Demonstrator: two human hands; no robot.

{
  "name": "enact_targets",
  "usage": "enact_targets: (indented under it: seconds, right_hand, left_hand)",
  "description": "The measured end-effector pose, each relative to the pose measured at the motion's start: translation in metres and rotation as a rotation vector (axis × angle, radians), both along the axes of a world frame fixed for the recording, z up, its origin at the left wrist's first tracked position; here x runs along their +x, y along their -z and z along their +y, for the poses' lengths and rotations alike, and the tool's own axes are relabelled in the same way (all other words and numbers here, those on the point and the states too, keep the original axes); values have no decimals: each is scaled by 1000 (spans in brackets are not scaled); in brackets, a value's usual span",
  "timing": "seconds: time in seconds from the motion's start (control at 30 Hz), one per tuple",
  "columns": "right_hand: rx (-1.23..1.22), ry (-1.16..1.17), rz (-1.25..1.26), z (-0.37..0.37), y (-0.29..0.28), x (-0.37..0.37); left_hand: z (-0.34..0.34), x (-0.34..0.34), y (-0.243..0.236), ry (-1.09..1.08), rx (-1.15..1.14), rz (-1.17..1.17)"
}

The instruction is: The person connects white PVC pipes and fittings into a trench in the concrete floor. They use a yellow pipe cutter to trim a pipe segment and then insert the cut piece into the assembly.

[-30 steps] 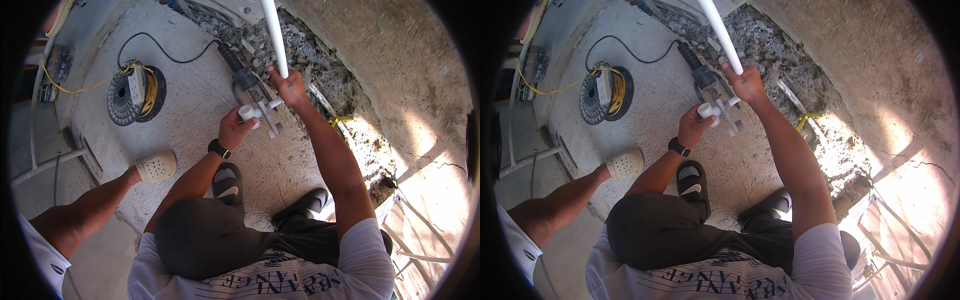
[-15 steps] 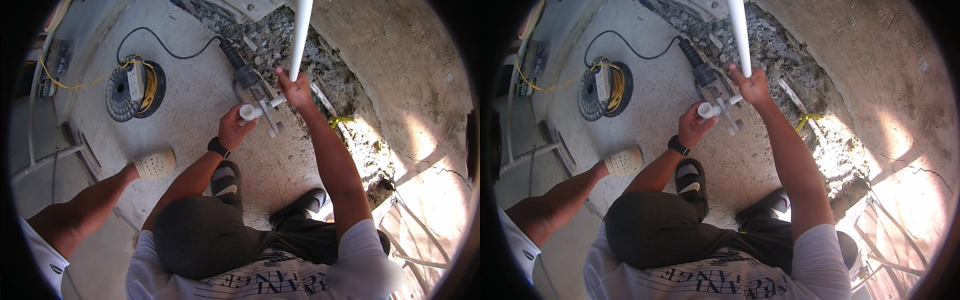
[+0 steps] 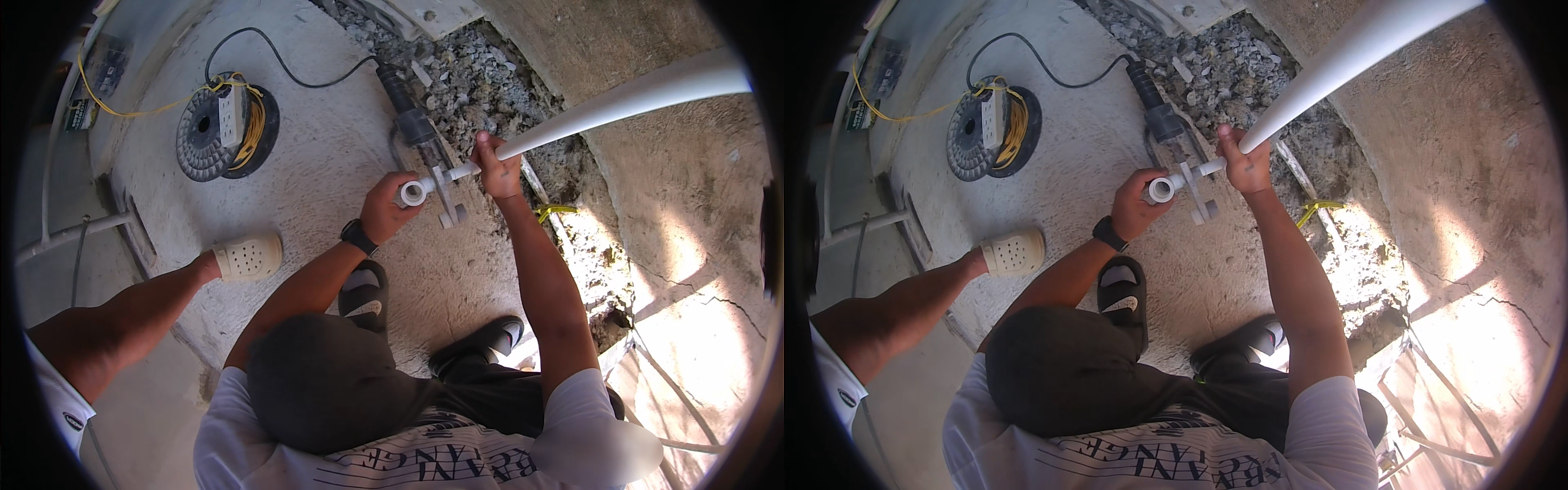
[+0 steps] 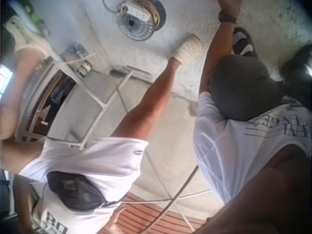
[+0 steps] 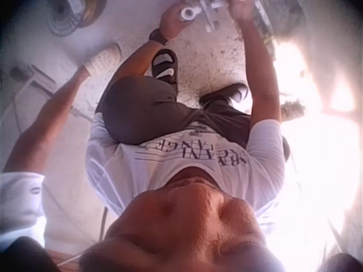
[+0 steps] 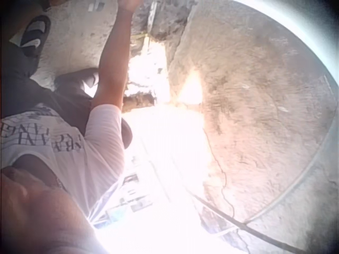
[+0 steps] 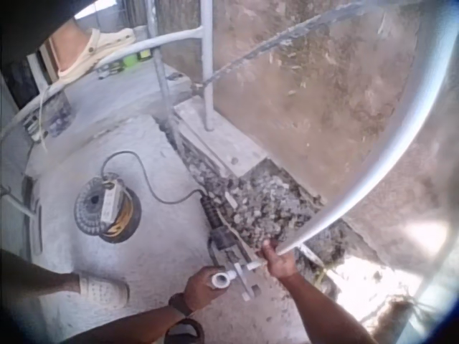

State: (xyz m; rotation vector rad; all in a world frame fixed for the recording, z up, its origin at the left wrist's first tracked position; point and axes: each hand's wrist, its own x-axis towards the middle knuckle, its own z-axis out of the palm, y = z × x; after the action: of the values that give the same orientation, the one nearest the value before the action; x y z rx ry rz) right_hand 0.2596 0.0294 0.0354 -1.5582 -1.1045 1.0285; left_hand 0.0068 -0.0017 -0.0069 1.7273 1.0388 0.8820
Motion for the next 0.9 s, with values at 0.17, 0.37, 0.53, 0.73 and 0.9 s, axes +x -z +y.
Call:
enact_targets:
  seconds: [0.17,0.37,0.53,0.73,0.9]
  right_hand:
    - [-159,65,-66,20,-18,-16]
    - [-243,50,-109,27,-32,-21]
    - [-213,33,-70,21,-34,-4]
    - [-152,28,-46,16,-34,2]
    - [-144,-19,-31,15,-60,-5]
  left_hand:
    - [1,-2,-2,2,129,66]
    - [2,-4,-6,25,146,92]
    - [2,-4,-4,34,-157,-138]
    - [8,-21,10,-159,-1028,-330]
    - [4,-37,-7,-173,-1006,-614]
